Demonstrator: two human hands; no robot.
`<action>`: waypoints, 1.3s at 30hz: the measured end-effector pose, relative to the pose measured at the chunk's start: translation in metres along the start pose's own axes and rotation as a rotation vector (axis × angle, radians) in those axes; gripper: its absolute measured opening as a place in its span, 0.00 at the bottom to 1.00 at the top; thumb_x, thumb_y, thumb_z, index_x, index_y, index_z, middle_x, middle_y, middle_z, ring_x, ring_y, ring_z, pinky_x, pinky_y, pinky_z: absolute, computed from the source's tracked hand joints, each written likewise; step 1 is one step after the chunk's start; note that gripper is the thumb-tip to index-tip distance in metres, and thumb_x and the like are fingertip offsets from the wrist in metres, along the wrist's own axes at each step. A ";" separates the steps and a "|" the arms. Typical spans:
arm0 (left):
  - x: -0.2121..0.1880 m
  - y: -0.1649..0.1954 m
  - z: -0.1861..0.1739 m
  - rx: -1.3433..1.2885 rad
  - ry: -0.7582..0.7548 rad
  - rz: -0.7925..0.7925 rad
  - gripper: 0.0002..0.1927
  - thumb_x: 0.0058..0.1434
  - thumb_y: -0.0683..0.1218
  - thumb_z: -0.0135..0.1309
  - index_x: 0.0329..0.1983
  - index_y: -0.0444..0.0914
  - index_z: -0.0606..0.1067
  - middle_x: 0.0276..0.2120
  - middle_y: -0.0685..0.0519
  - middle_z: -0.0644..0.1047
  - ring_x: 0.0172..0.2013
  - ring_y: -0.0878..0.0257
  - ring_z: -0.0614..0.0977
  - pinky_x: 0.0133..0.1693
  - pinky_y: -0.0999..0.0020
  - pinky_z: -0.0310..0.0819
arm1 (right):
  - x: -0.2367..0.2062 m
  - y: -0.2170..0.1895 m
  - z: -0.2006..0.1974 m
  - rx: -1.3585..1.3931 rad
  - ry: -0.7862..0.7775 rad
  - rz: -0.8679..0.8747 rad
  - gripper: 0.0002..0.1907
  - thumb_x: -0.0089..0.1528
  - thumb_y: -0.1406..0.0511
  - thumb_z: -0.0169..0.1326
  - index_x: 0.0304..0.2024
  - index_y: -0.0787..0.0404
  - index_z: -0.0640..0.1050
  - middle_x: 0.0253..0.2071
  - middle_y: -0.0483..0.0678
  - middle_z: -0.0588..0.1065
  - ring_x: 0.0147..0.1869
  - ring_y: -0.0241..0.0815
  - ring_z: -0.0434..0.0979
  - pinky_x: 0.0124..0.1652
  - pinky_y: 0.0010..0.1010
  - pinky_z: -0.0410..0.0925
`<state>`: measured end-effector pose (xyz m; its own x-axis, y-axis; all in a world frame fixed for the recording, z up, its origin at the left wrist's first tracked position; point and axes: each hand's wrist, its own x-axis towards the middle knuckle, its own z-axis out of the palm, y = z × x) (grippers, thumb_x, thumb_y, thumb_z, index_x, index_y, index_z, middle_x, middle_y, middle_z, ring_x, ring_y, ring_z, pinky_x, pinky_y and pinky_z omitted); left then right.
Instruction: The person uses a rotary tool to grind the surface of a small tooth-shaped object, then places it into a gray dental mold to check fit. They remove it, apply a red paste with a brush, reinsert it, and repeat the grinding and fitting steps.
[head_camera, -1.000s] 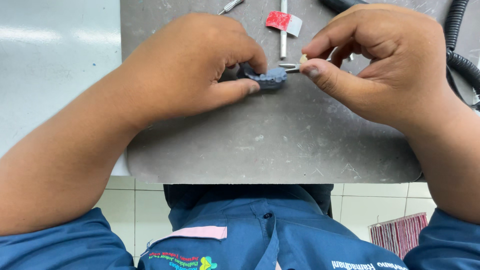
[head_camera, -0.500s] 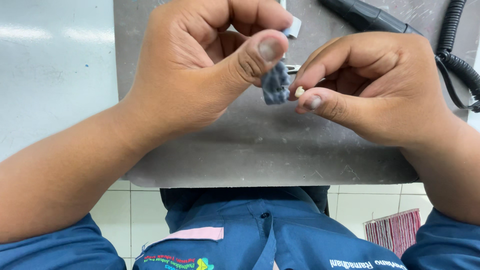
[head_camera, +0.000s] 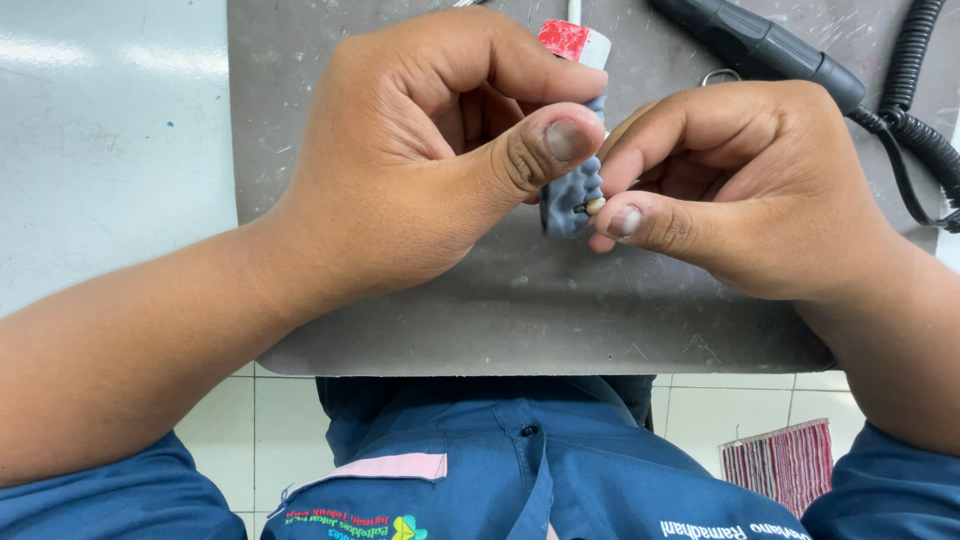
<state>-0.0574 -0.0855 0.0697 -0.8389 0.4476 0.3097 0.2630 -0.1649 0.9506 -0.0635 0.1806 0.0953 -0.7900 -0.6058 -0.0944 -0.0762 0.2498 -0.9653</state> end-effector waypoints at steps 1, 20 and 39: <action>0.000 0.000 0.000 0.004 0.005 0.004 0.14 0.77 0.48 0.58 0.53 0.32 0.76 0.43 0.53 0.82 0.45 0.73 0.85 0.50 0.79 0.84 | 0.000 0.000 0.000 0.008 0.000 -0.002 0.08 0.65 0.71 0.62 0.43 0.69 0.79 0.40 0.52 0.81 0.44 0.36 0.84 0.46 0.25 0.79; -0.008 -0.010 0.012 -0.094 0.194 0.027 0.18 0.79 0.56 0.50 0.50 0.36 0.74 0.40 0.53 0.81 0.41 0.71 0.85 0.45 0.76 0.88 | 0.003 -0.002 0.031 -0.196 0.236 -0.288 0.25 0.56 0.70 0.71 0.49 0.71 0.71 0.48 0.54 0.76 0.48 0.36 0.81 0.48 0.27 0.81; -0.010 0.004 0.004 -0.142 -0.090 0.051 0.25 0.76 0.43 0.64 0.69 0.39 0.64 0.48 0.54 0.77 0.49 0.72 0.81 0.57 0.76 0.82 | -0.003 -0.011 0.010 -0.333 0.248 -0.459 0.23 0.52 0.76 0.69 0.44 0.75 0.71 0.42 0.61 0.76 0.45 0.41 0.81 0.43 0.26 0.79</action>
<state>-0.0464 -0.0873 0.0703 -0.7782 0.5115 0.3644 0.2292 -0.3090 0.9230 -0.0544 0.1719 0.1035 -0.7462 -0.5237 0.4109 -0.5964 0.2516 -0.7623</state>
